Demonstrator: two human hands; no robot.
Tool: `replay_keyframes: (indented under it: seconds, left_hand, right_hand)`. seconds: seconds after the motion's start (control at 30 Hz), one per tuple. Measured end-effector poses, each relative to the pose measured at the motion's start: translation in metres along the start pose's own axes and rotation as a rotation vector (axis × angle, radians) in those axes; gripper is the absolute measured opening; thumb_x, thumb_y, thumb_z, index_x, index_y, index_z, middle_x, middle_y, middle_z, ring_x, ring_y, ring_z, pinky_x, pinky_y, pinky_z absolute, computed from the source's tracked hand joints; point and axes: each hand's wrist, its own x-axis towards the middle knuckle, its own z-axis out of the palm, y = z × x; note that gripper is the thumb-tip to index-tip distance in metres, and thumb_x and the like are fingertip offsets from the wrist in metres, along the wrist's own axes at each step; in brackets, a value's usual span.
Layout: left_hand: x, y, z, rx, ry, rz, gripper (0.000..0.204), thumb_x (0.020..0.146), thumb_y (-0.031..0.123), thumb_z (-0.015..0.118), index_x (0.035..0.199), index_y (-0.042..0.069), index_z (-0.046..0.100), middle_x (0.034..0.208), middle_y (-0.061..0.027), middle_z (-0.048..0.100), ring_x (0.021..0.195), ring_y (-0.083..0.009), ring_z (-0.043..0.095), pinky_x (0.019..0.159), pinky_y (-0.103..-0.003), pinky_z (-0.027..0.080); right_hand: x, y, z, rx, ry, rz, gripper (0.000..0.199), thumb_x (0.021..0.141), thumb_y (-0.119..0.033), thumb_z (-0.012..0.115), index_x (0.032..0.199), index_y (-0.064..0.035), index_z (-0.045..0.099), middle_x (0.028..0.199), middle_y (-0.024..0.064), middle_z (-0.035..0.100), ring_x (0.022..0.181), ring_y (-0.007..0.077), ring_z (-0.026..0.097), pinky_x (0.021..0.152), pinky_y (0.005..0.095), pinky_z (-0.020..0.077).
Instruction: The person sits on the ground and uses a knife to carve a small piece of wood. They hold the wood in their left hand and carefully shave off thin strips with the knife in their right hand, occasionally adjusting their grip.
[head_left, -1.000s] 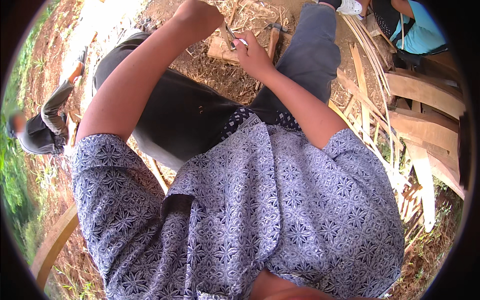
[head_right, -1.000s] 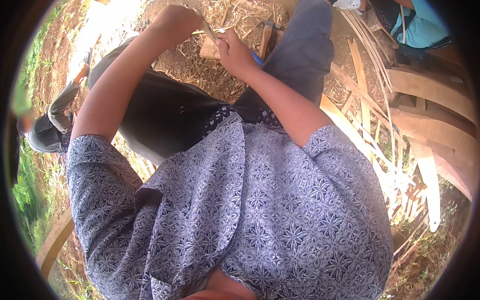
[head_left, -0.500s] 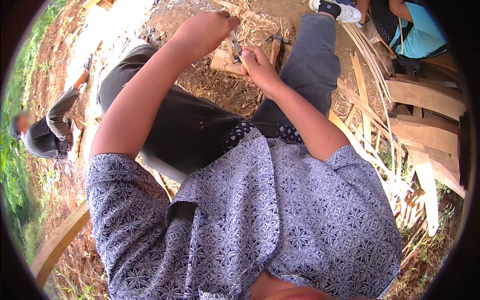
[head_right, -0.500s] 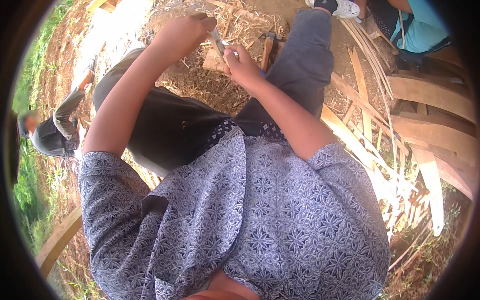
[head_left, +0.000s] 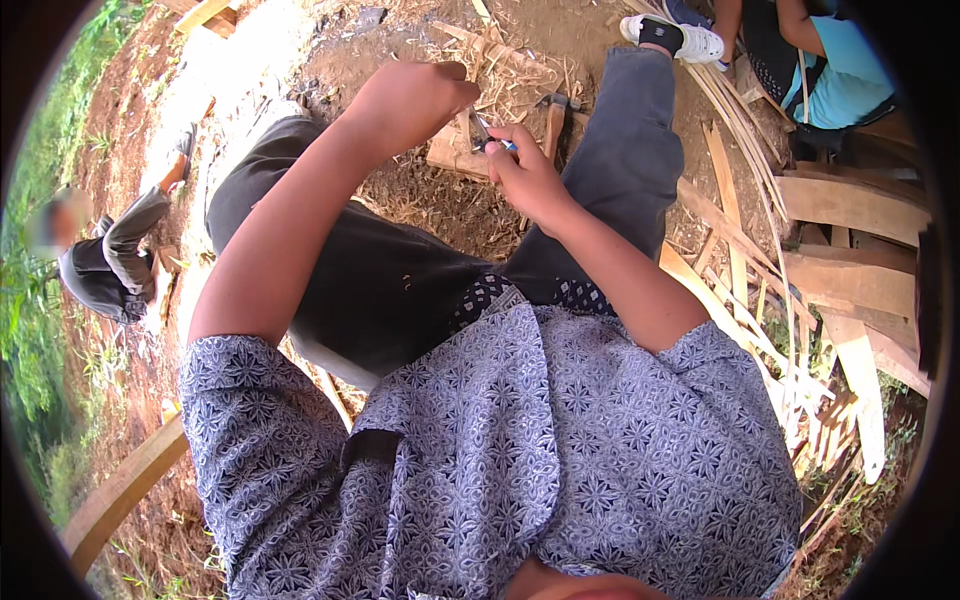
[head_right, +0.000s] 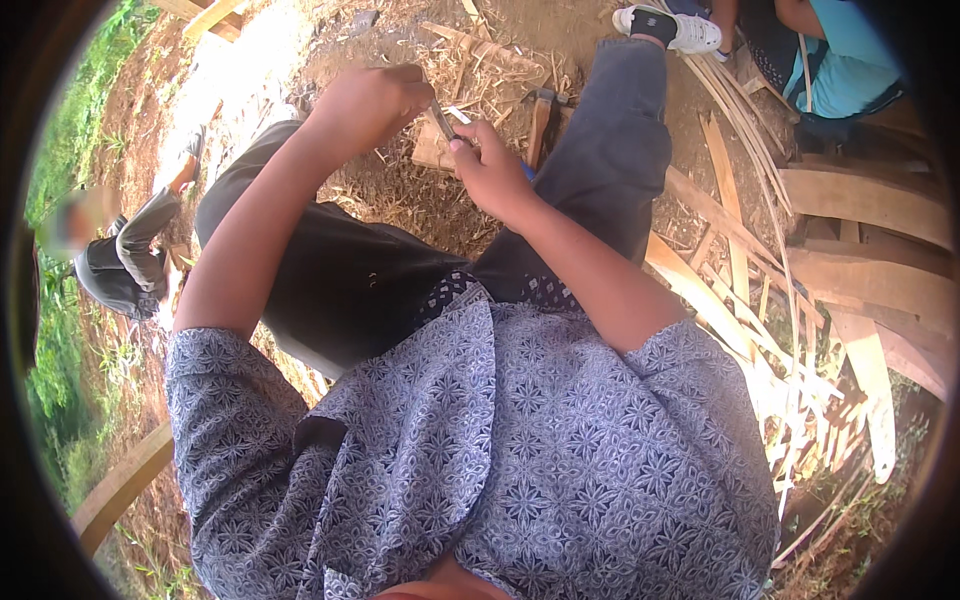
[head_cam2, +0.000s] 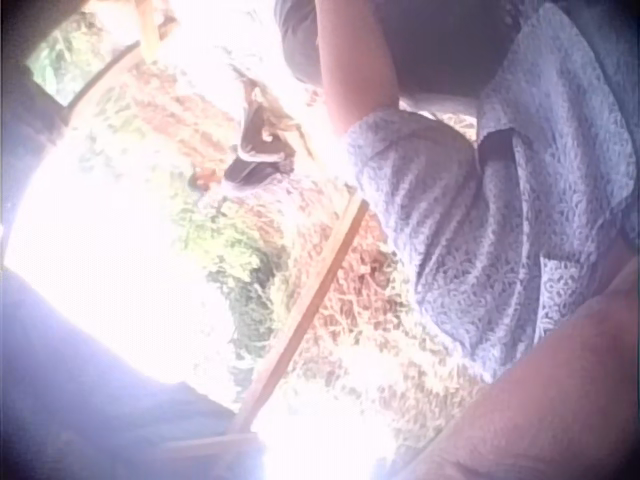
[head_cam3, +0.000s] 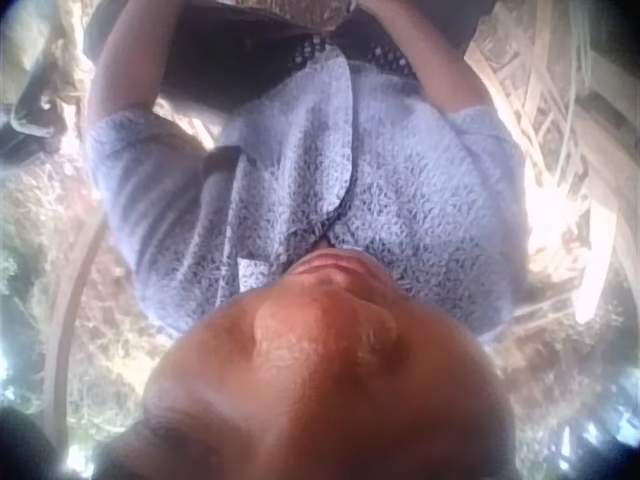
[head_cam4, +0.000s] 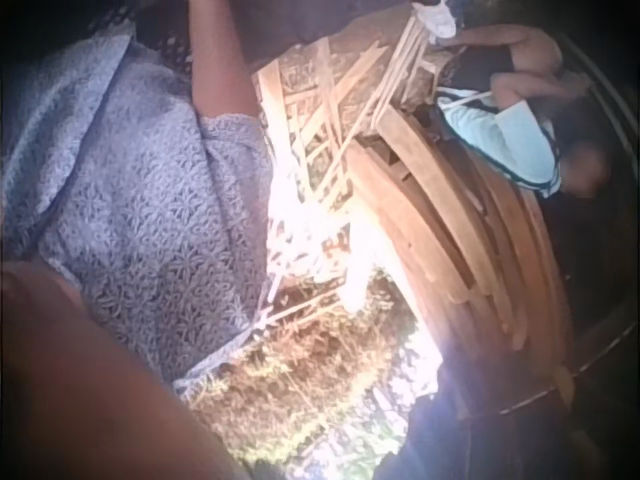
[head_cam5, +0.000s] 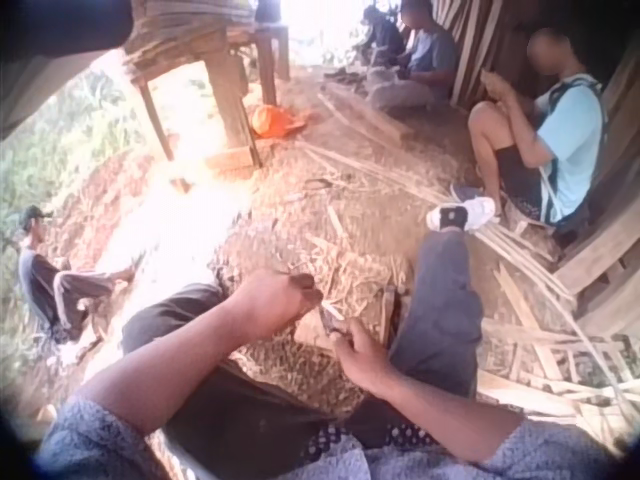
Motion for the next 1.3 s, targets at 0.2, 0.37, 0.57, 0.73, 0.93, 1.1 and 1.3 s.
replay_keyframes:
  seconds: [0.2, 0.37, 0.57, 0.73, 0.93, 1.1, 1.3]
  left_hand:
    - [-0.002, -0.002, 0.0, -0.008, 0.004, 0.024, 0.006, 0.09, 0.012, 0.068, 0.096, 0.012, 0.069, 0.096, -0.006, 0.066, 0.084, -0.0317, 0.072, 0.07, -0.044, 0.058]
    - [-0.001, 0.001, -0.004, -0.009, -0.004, 0.026, 0.007, 0.089, 0.012, 0.069, 0.097, 0.013, 0.068, 0.095, -0.0057, 0.066, 0.085, -0.0315, 0.072, 0.07, -0.044, 0.059]
    - [-0.004, 0.005, -0.009, -0.013, 0.027, 0.015, 0.006, 0.088, 0.012, 0.069, 0.094, 0.012, 0.067, 0.093, -0.0053, 0.065, 0.083, -0.0309, 0.072, 0.069, -0.044, 0.059]
    - [0.005, 0.004, -0.007, -0.033, -0.022, -0.008, 0.007, 0.089, 0.01, 0.067, 0.096, 0.011, 0.067, 0.098, -0.007, 0.066, 0.086, -0.0322, 0.072, 0.072, -0.045, 0.058]
    - [-0.005, 0.003, -0.007, -0.126, -0.009, -0.042, 0.007, 0.091, 0.009, 0.067, 0.098, 0.009, 0.065, 0.098, -0.0078, 0.064, 0.091, -0.0343, 0.07, 0.073, -0.047, 0.057]
    - [-0.005, 0.001, -0.009, -0.109, -0.028, -0.011, 0.009, 0.088, 0.007, 0.067, 0.096, 0.008, 0.063, 0.098, -0.0098, 0.064, 0.091, -0.0355, 0.069, 0.074, -0.047, 0.057]
    - [-0.018, 0.013, -0.013, -0.214, -0.114, -0.024, 0.01, 0.086, 0.004, 0.067, 0.094, 0.005, 0.061, 0.096, -0.0114, 0.063, 0.089, -0.0358, 0.068, 0.073, -0.047, 0.056]
  right_hand:
    - [-0.001, 0.013, 0.002, -0.081, 0.026, -0.133, 0.033, 0.106, -0.022, 0.059, 0.132, -0.0029, 0.054, 0.086, 0.0082, 0.065, 0.071, 0.0119, 0.059, 0.066, 0.0326, 0.0482]
    - [-0.004, 0.003, 0.001, -0.115, 0.048, -0.153, 0.032, 0.106, -0.022, 0.059, 0.131, -0.003, 0.054, 0.091, 0.0108, 0.066, 0.073, 0.0139, 0.061, 0.067, 0.0337, 0.0488]
    - [-0.012, 0.003, 0.007, -0.03, 0.063, -0.14, 0.031, 0.106, -0.021, 0.059, 0.132, -0.0038, 0.052, 0.088, 0.0089, 0.065, 0.071, 0.0131, 0.06, 0.066, 0.0336, 0.0487]
    - [0.002, 0.061, 0.003, 0.064, 0.169, -0.134, 0.034, 0.109, -0.024, 0.054, 0.138, -0.0066, 0.049, 0.083, 0.0038, 0.062, 0.063, 0.0087, 0.054, 0.057, 0.0276, 0.0454]
    - [-0.012, 0.027, 0.014, 0.128, -0.012, 0.098, 0.032, 0.11, -0.023, 0.051, 0.138, -0.0077, 0.048, 0.083, 0.004, 0.061, 0.06, 0.0079, 0.053, 0.055, 0.026, 0.0458]
    - [0.003, 0.06, 0.016, -0.12, 0.099, -0.166, 0.03, 0.103, -0.02, 0.06, 0.126, -0.0016, 0.056, 0.085, 0.0115, 0.066, 0.075, 0.0179, 0.066, 0.07, 0.0374, 0.0506]
    - [0.002, 0.061, 0.012, -0.047, 0.019, -0.214, 0.024, 0.101, -0.015, 0.059, 0.12, -0.001, 0.056, 0.092, 0.0129, 0.065, 0.083, 0.0183, 0.068, 0.074, 0.0367, 0.0521]
